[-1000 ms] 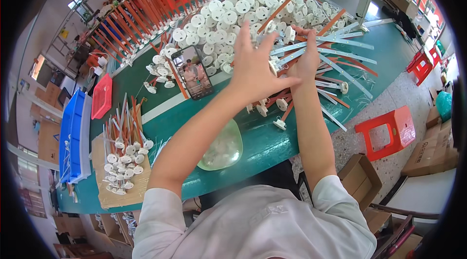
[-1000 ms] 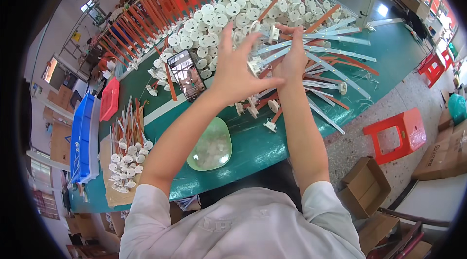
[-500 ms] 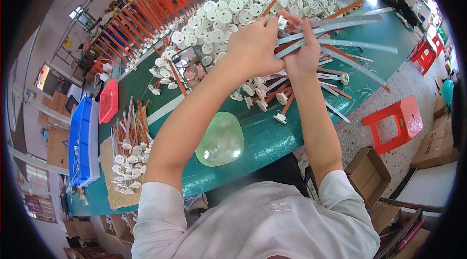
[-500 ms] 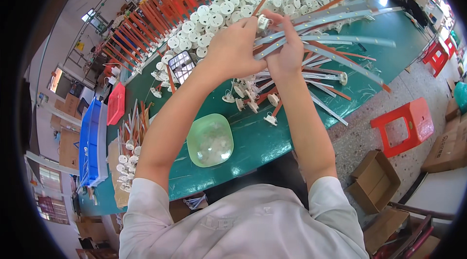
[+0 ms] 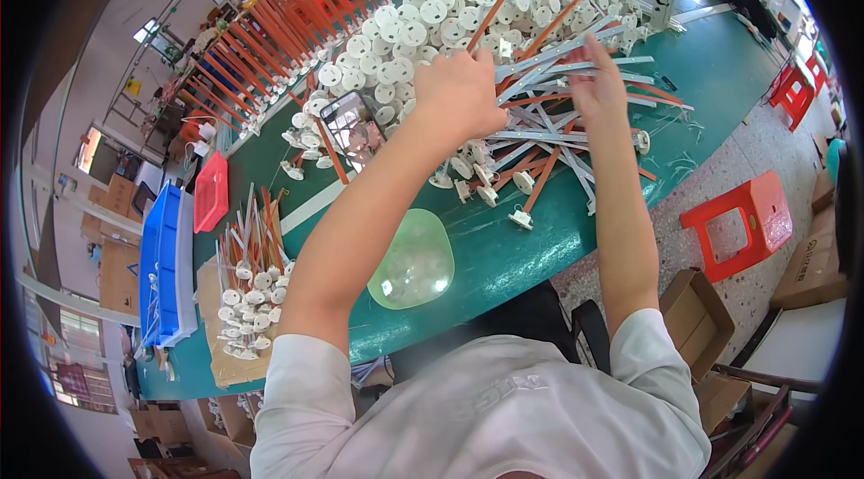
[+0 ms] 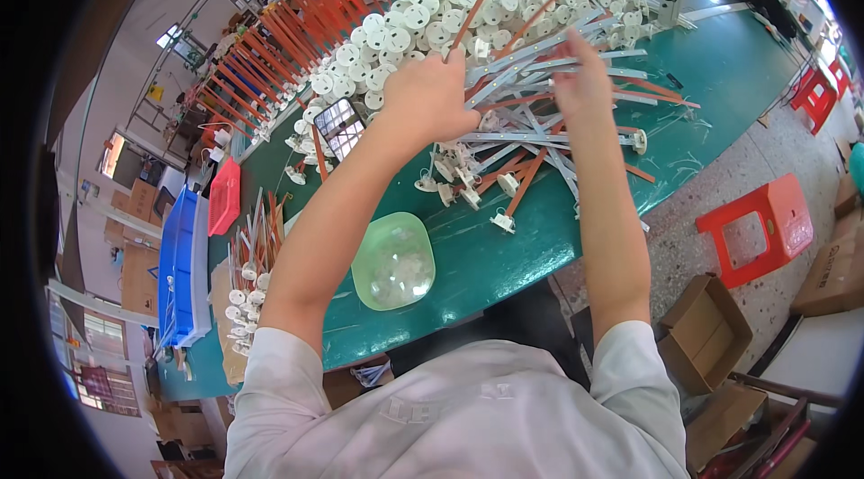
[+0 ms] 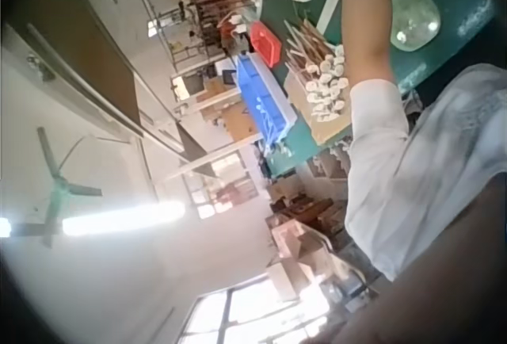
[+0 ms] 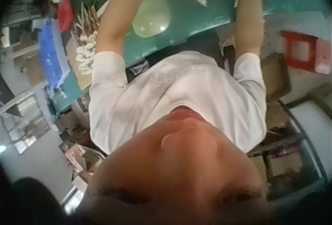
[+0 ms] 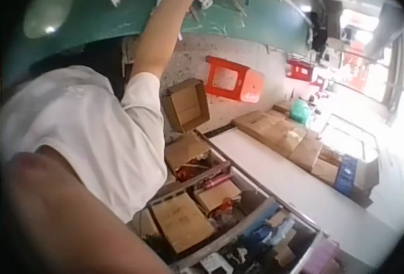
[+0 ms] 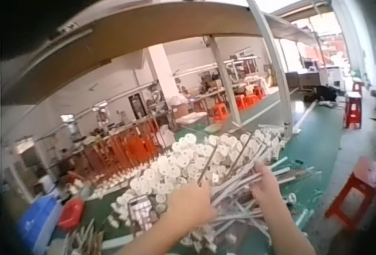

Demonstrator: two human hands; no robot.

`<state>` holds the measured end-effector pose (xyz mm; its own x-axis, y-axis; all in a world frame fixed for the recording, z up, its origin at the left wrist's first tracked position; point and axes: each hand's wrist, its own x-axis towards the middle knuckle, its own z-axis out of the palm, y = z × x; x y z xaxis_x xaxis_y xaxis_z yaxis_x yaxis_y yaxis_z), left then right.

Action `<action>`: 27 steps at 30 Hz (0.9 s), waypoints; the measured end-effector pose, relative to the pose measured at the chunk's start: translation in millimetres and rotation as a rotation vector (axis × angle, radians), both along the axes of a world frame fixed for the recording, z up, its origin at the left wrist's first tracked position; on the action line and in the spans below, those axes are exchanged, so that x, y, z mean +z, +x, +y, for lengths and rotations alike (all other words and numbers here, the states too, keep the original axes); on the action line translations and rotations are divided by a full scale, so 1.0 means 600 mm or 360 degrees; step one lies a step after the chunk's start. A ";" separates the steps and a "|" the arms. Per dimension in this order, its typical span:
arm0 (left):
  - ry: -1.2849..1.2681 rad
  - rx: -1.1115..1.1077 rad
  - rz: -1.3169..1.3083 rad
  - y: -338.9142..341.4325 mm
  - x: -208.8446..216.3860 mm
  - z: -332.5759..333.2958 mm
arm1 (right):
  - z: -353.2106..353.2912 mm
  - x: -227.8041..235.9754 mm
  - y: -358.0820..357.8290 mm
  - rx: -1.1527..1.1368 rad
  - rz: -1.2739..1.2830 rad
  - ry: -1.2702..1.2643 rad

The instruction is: The person assembles LED light strips by attaching white plastic mounting clips to the ends of the strips. They pick up a strip, slide a clip onto it, and place the finished unit into a green bowl. The process is repeated continuously with multiple strips and clips.

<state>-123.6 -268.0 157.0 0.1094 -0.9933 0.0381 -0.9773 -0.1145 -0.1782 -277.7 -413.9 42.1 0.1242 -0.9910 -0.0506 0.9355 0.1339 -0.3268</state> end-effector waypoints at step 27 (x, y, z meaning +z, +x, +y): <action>0.0160 -0.0464 -0.0507 -0.089 -0.073 -0.061 | 0.314 -0.126 -0.245 -0.1866 0.2829 -0.0624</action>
